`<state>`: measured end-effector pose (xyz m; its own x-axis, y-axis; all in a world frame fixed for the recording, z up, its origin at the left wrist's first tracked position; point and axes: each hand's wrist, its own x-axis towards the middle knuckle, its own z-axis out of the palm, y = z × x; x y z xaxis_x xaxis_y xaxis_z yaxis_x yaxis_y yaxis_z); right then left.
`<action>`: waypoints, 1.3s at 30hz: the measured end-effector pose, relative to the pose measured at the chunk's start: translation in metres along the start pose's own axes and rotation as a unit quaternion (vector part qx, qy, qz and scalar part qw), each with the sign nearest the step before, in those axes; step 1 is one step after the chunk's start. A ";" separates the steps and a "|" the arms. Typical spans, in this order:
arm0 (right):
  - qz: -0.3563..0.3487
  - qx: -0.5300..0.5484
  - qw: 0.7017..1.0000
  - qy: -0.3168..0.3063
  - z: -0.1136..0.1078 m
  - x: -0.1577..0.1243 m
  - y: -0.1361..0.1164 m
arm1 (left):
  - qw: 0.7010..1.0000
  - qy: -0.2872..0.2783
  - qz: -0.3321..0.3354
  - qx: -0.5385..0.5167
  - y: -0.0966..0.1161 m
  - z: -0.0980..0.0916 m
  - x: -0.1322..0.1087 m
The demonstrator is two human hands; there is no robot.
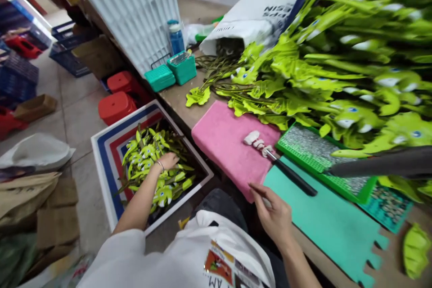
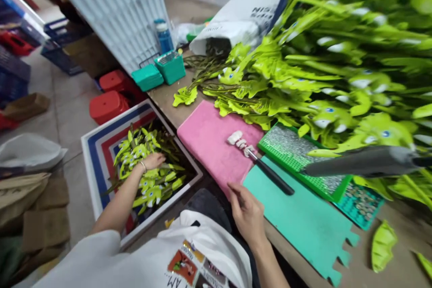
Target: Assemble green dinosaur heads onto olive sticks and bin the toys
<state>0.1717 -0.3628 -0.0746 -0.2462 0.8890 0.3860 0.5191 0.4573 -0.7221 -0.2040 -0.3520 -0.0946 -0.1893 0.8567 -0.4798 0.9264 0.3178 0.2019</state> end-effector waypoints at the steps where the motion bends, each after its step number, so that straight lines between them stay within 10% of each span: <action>1: 0.003 0.008 1.000 0.001 -0.002 -0.001 -0.001 | 0.999 0.042 0.035 -0.003 0.020 -0.023 0.016; 6: -0.001 0.041 0.999 -0.006 -0.016 -0.004 -0.005 | 0.959 0.217 0.180 -0.001 0.139 -0.108 0.104; 10: 0.015 0.022 1.000 0.003 -0.031 -0.008 -0.005 | 0.937 0.215 0.274 0.034 0.215 -0.138 0.168; 14: 0.016 -0.009 0.999 0.034 -0.045 -0.017 -0.001 | 0.941 0.179 0.277 0.074 0.247 -0.154 0.207; 23: 0.066 -0.043 0.995 0.058 -0.063 -0.030 0.021 | 0.911 0.179 0.353 0.115 0.229 -0.167 0.211; 34: 0.146 -0.079 0.974 0.152 -0.104 -0.041 0.041 | 0.839 0.315 0.443 -0.002 0.170 -0.098 0.164; 39: 0.183 -0.113 0.959 0.184 -0.130 -0.060 0.053 | 0.838 0.365 0.404 -0.020 0.161 -0.100 0.168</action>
<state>0.3198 -0.3946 -0.0613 0.2694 0.9022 0.3368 0.6899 0.0632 -0.7212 -0.1188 -0.1160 -0.0577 0.3328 0.8145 0.4753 0.8392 -0.4857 0.2447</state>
